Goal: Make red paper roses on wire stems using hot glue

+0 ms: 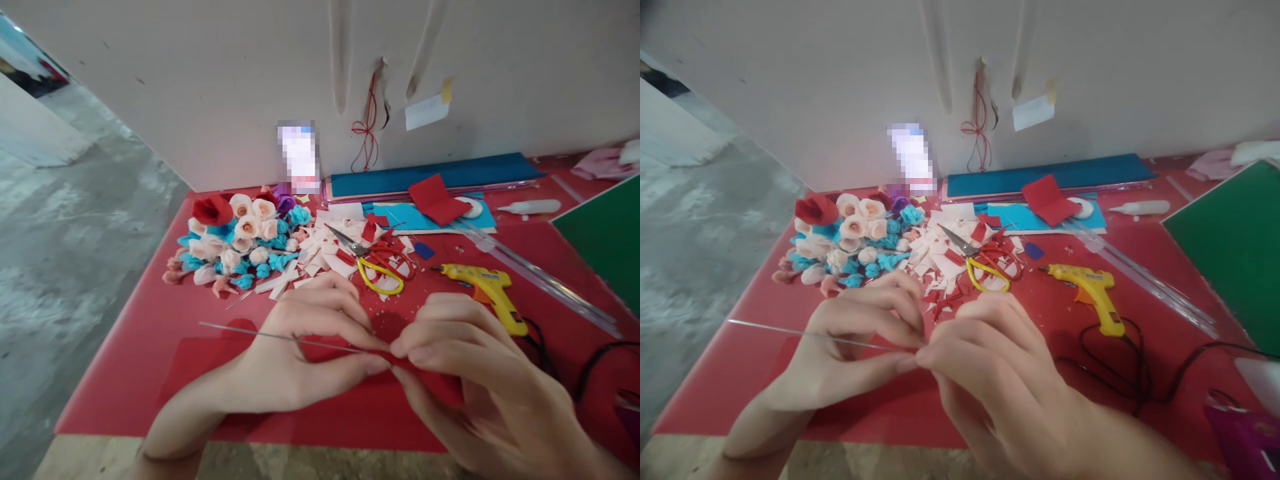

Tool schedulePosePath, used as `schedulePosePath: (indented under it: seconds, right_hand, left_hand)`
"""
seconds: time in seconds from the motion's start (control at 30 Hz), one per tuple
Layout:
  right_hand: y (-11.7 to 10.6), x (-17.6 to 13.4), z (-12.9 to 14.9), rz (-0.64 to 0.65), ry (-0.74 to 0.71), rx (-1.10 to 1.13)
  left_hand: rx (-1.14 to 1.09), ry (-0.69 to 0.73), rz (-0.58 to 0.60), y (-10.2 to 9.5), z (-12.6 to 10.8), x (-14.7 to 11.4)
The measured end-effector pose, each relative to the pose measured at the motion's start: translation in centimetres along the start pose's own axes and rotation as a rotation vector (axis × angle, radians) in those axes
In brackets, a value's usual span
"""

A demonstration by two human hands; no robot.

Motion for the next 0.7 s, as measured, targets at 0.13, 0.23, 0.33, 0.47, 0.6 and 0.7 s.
schedulePosePath:
  seconds: [0.13, 0.23, 0.33, 0.47, 0.6, 0.7]
  right_hand:
    - [0.18, 0.04, 0.0, 0.016, -0.019, 0.029]
    - [0.15, 0.09, 0.08, 0.008, -0.032, 0.054]
    - [0.08, 0.25, 0.14, -0.007, -0.03, 0.051]
    - [0.02, 0.45, 0.18, -0.012, 0.001, 0.037]
    - [0.02, 0.36, -0.01, 0.007, 0.038, 0.054]
    - [0.07, -0.14, -0.19, 0.003, 0.029, 0.106]
  left_hand:
    - [-0.013, -0.02, 0.01, 0.05, 0.05, 0.16]
    - [-0.023, -0.021, 0.012, 0.07, 0.0, 0.22]
    - [-0.021, -0.018, 0.009, 0.05, -0.1, 0.2]
    - [-0.002, -0.02, 0.008, 0.02, -0.12, 0.1]
    - [-0.004, -0.009, 0.008, -0.02, -0.07, 0.12]
    - [-0.007, -0.003, 0.011, -0.02, -0.03, 0.24]
Point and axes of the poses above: each hand's wrist, its own x-axis towards the middle knuckle, its own y-axis out of the palm, z = x × y, the point moved 3 cm from there along x, towards the middle knuckle, and after that the axes turned 3 degrees about z, right-handed, at the moved point
